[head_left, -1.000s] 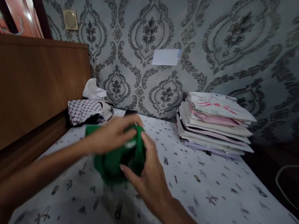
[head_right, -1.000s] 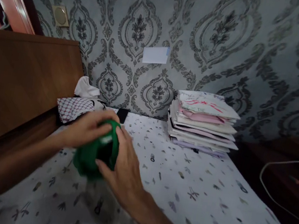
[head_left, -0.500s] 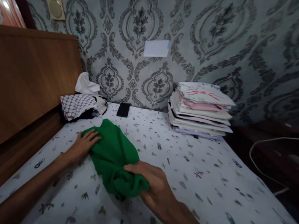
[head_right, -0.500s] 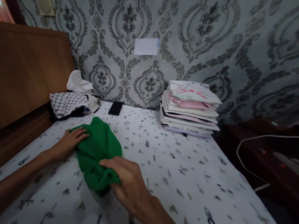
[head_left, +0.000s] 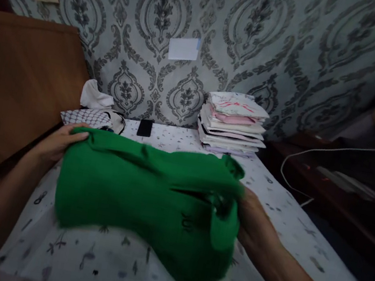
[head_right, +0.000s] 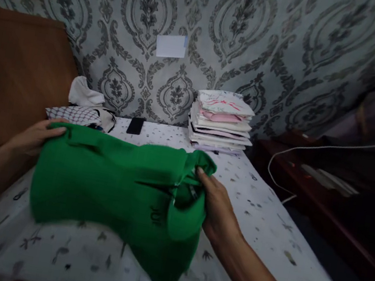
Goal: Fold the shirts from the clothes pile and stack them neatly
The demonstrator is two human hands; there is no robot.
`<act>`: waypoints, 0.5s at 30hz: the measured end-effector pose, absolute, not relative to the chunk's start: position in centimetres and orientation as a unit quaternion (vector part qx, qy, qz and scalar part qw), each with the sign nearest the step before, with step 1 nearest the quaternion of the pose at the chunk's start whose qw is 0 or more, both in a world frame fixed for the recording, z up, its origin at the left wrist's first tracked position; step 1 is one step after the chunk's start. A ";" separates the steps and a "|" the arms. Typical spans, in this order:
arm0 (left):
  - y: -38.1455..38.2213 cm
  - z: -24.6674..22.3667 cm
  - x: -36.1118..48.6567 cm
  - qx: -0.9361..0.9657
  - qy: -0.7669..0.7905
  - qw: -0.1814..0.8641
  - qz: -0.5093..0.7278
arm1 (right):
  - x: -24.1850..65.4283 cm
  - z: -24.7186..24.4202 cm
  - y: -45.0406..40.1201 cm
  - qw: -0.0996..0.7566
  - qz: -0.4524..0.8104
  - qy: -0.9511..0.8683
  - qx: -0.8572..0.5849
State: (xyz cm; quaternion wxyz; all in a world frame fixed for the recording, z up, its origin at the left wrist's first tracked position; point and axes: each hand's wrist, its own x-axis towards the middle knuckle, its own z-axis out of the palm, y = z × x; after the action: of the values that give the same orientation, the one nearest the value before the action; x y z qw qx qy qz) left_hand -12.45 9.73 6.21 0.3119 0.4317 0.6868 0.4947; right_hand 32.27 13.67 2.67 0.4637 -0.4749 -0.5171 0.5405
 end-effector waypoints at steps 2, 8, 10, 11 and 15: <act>11.0 3.9 -11.4 0.420 0.693 0.394 0.434 | 33.7 -0.5 14.3 0.434 0.545 -0.504 -0.512; 11.3 -2.7 -10.1 0.425 0.721 0.393 0.381 | 37.6 -6.3 13.5 0.361 0.359 -0.631 -0.585; 10.8 -2.8 -10.3 0.428 0.714 0.402 0.382 | 37.7 -6.2 13.8 0.354 0.287 -0.690 -0.562; 10.7 -2.7 -10.4 0.428 0.710 0.409 0.380 | 37.4 -5.9 14.3 0.345 0.255 -0.718 -0.548; 10.8 -2.3 -10.5 0.435 0.703 0.413 0.383 | 34.2 -5.0 18.4 0.265 0.169 -0.793 -0.522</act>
State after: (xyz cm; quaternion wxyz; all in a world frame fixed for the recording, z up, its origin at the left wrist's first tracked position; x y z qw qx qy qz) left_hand -10.51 10.80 -2.27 0.4127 0.4345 0.7033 0.3825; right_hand 34.19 18.42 -4.98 0.2652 -0.5224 -0.7926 0.1691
